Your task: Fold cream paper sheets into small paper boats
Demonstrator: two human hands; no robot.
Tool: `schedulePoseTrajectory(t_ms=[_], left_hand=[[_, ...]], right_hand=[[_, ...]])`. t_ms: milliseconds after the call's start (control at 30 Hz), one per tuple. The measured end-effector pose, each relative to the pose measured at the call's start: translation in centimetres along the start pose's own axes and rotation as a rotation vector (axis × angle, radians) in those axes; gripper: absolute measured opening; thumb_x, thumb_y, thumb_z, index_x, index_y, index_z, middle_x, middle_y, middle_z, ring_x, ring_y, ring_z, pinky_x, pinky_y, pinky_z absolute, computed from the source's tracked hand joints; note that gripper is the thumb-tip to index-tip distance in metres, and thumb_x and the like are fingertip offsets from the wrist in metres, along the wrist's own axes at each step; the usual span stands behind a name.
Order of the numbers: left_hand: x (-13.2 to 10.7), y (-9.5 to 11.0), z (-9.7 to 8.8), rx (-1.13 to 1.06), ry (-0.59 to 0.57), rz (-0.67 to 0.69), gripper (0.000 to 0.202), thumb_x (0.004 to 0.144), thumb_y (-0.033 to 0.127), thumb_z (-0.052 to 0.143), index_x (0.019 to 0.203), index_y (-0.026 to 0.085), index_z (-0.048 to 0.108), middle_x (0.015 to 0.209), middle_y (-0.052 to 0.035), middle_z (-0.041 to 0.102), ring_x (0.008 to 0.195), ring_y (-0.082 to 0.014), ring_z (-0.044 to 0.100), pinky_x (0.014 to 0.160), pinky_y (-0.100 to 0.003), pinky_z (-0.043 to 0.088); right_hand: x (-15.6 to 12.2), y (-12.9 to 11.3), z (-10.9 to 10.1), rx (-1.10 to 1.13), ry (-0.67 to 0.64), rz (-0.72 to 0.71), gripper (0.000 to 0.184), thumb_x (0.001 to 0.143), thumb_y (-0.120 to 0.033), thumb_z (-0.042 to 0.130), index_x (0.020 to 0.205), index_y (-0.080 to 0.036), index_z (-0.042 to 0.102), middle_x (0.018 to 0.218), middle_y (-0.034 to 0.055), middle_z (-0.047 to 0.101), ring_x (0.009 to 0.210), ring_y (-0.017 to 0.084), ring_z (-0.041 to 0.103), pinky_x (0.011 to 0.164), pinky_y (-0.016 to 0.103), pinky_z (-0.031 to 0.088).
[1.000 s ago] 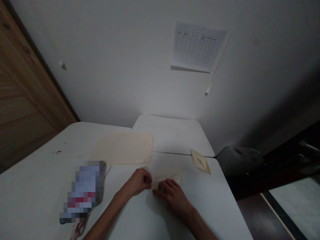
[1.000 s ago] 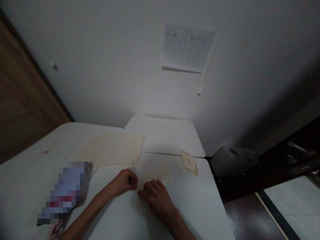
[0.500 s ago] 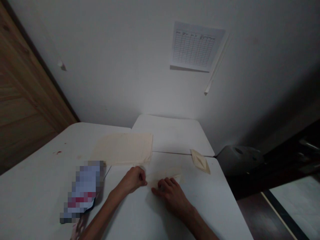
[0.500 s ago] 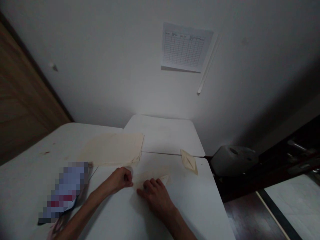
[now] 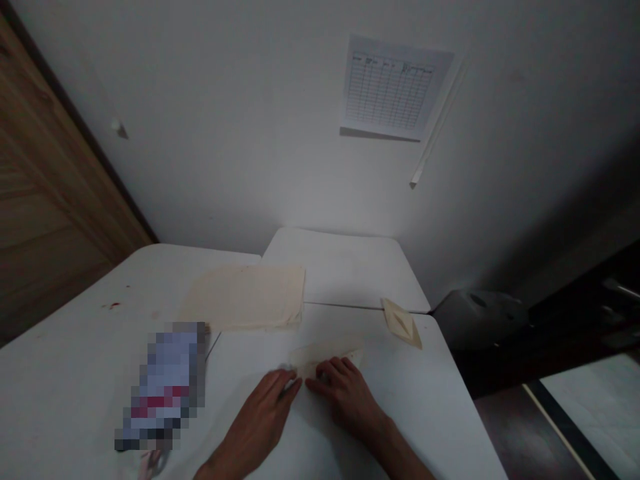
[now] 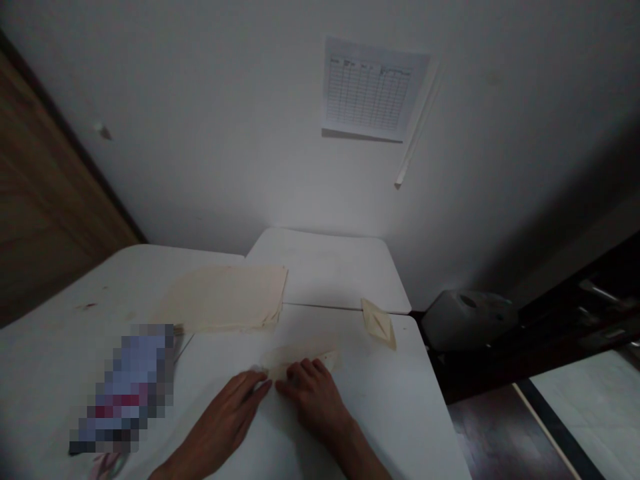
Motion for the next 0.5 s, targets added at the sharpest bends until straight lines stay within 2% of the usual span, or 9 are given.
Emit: schedulePoseTrajectory(t_ms=[167,300,500], left_hand=[[-0.6,0.2,1.3,0.216,0.018,0.076,0.049,0.082,0.001,0.038,0.127,0.017,0.051,0.128,-0.0112,0.058,0.116,-0.0263,0.055,0.094,-0.042,0.051],[-0.6,0.5,1.8,0.232,-0.002,0.067,0.055,0.08,-0.002,0.035,0.129,0.019,0.049,0.128,-0.008,0.059,0.117,-0.0226,0.056,0.095,-0.038,0.051],[-0.6,1.2,2.2,0.198,-0.061,0.037,0.055,0.079,0.0,0.036,0.131,0.014,0.047,0.131,-0.0116,0.056,0.122,-0.0241,0.051,0.099,-0.038,0.046]], right_hand=[[-0.2,0.2,0.4,0.052,0.029,0.02,0.028,0.088,-0.019,0.061,0.114,-0.03,0.059,0.107,0.0022,0.059,0.095,0.019,0.049,0.085,0.034,0.036],[-0.4,0.3,0.7,0.087,0.062,0.025,0.024,0.087,-0.017,0.062,0.108,-0.028,0.062,0.107,0.0018,0.059,0.096,0.019,0.049,0.087,0.034,0.036],[-0.9,0.4,1.2,0.144,0.122,0.052,0.024,0.084,-0.012,0.062,0.103,-0.027,0.064,0.105,0.0016,0.06,0.094,0.019,0.051,0.083,0.033,0.039]])
Point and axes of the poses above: each hand's wrist, its own x-axis towards the middle knuckle, its own z-axis out of the palm, y = z × x, the point moved 3 cm from there along x, towards the middle knuckle
